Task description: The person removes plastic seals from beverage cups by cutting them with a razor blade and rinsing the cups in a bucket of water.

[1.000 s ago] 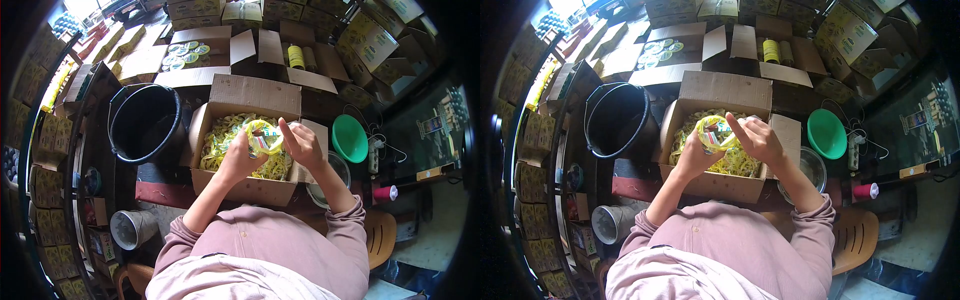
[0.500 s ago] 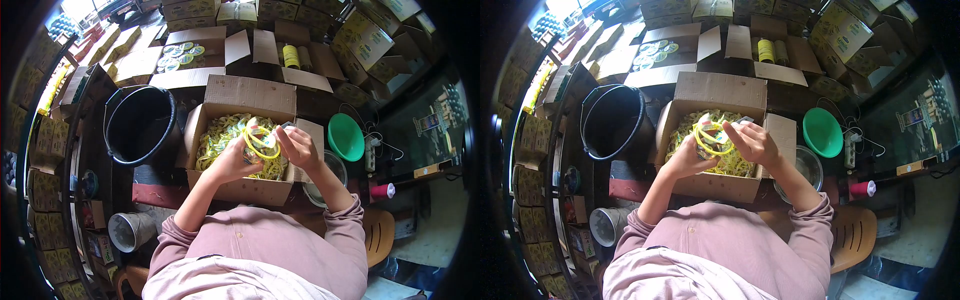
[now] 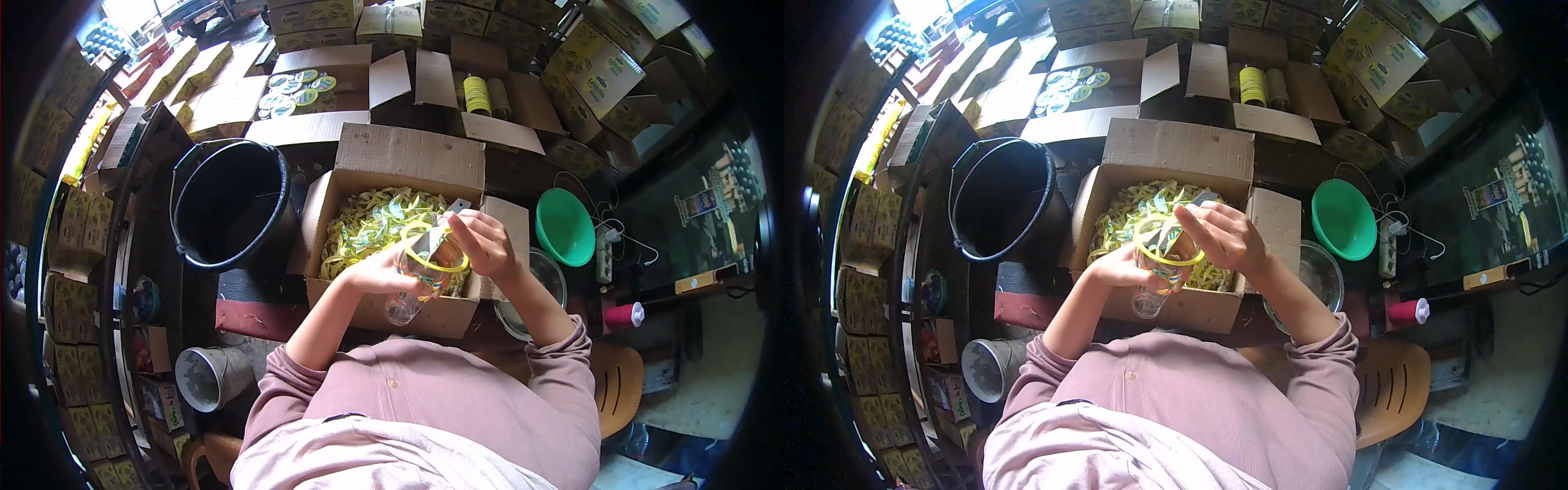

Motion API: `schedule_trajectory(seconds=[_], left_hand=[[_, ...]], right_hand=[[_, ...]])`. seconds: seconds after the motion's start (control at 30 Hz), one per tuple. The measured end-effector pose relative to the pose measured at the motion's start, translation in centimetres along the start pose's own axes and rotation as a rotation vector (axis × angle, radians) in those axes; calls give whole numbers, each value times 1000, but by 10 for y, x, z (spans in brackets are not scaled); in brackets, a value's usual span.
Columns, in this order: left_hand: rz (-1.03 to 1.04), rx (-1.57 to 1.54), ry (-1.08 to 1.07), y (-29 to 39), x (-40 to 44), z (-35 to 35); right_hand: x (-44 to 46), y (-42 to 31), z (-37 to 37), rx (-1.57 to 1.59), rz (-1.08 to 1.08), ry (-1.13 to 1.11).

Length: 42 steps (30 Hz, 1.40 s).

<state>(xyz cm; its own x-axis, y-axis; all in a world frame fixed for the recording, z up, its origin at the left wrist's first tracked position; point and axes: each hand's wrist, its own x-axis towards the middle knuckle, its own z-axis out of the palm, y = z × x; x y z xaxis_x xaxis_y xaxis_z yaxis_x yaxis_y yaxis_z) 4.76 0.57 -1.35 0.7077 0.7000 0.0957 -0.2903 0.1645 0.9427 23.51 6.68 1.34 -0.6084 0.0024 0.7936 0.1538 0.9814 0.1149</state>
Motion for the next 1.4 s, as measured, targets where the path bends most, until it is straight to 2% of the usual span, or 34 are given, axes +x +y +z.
schedule_trajectory(seconds=[0.13,0.27,0.37,0.47,0.5,0.6,0.77,0.9,0.93,1.0,1.07,1.1,1.2,1.23,1.4], left_hand=[[-67,-266,-87,0,2,6],[19,-427,-239,-20,7,-2],[33,-756,-235,-28,5,2],[37,-816,-302,-30,4,-4],[25,-780,-319,-29,3,-3],[26,-752,-327,-24,1,1],[24,-743,-331,-22,-6,-1],[37,-680,-263,-18,-15,-7],[37,-656,-231,-15,-20,-9],[101,-418,-86,-17,-29,-22],[154,-340,82,-21,-36,-33],[112,-284,220,-14,-42,-30],[201,-70,487,-13,-43,-26],[230,-13,523,-11,-42,-22],[380,398,678,-9,-32,-12]], right_hand=[[1,-2,3,32,15,30],[3,-2,5,71,14,36],[3,1,7,105,81,10],[0,-1,13,109,199,40],[1,0,18,139,251,132],[2,6,20,73,297,201],[-9,13,22,30,486,116],[-43,12,25,-72,940,-873],[-50,11,27,-132,951,-1000],[-51,5,20,-227,990,-998],[-60,11,10,-106,1049,-901],[-62,12,7,-45,1078,-849],[-57,9,-2,328,1206,-415],[-49,3,-3,394,1302,-329],[-37,-23,10,465,1294,65]])
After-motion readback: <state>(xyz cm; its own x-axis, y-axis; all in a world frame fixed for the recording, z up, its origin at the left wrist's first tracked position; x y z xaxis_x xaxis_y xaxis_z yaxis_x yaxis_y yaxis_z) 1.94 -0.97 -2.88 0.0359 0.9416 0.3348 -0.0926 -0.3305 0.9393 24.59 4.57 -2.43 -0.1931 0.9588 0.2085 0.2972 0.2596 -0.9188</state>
